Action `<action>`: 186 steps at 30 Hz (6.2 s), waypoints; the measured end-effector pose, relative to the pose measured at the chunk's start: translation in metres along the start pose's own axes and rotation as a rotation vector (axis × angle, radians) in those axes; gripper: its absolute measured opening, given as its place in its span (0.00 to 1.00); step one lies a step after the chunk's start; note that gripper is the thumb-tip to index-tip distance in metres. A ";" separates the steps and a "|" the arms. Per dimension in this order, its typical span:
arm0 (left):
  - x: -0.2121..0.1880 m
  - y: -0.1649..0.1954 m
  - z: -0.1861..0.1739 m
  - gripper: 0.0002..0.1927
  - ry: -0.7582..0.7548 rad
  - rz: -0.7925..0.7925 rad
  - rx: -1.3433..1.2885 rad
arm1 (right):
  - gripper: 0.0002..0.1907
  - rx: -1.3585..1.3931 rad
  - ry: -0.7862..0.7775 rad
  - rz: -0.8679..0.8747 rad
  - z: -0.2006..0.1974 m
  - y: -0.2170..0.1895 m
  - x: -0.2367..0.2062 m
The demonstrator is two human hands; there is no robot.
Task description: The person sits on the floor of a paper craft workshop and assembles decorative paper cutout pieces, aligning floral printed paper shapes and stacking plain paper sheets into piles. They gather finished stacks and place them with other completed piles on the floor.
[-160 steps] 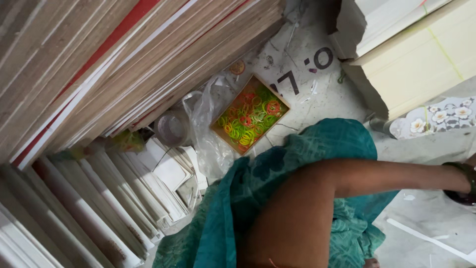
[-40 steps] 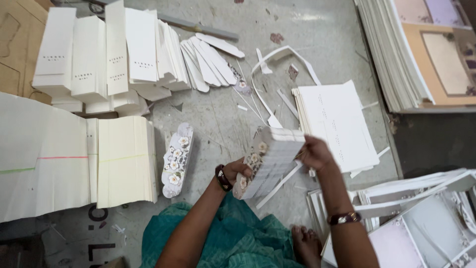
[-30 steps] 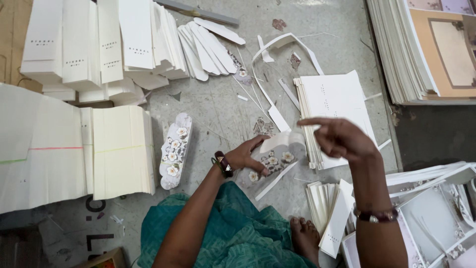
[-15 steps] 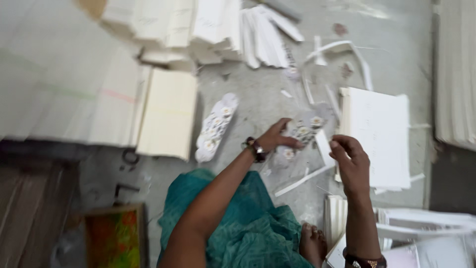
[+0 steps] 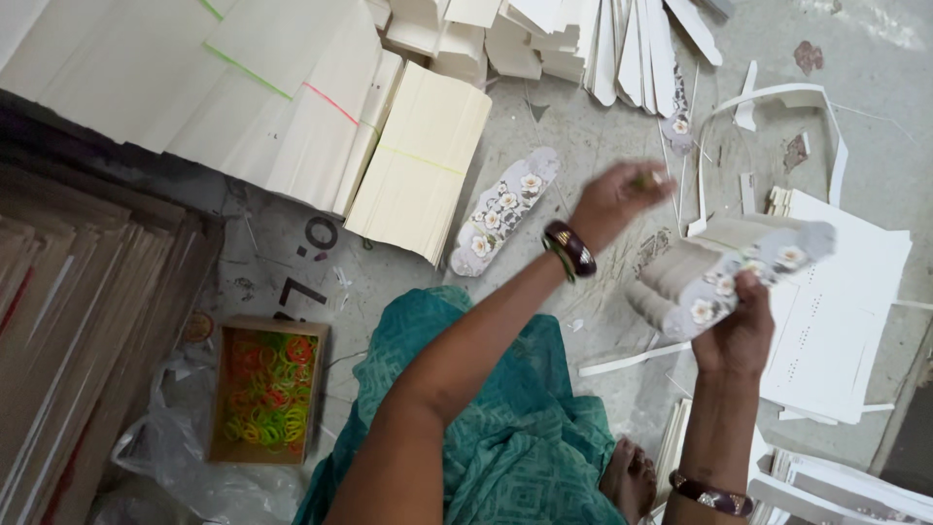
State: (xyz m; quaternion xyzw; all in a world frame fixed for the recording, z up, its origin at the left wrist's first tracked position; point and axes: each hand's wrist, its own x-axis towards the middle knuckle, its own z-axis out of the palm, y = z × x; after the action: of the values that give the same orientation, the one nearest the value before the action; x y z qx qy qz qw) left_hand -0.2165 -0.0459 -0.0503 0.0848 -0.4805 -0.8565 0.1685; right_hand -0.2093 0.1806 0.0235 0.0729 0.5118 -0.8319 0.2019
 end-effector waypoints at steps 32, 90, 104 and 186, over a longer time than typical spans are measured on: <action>-0.042 -0.051 0.023 0.06 -0.174 -0.212 0.615 | 0.12 -0.910 0.143 0.016 0.034 -0.004 0.135; -0.065 -0.006 0.037 0.18 -0.545 -0.303 1.030 | 0.50 -2.069 -0.043 -0.157 0.234 0.052 0.302; -0.053 0.004 0.036 0.13 -0.465 -0.314 1.002 | 0.39 -2.094 0.021 -0.549 0.188 0.029 0.302; -0.252 -0.010 0.056 0.38 -0.378 0.225 0.629 | 0.31 -0.748 -0.021 -0.419 -0.028 0.078 -0.177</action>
State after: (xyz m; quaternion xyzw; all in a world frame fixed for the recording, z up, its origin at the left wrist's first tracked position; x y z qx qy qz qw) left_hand -0.0015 0.0969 -0.0338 -0.0805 -0.7487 -0.6438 0.1357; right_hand -0.0190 0.2205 0.0050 -0.1194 0.7798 -0.6129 0.0463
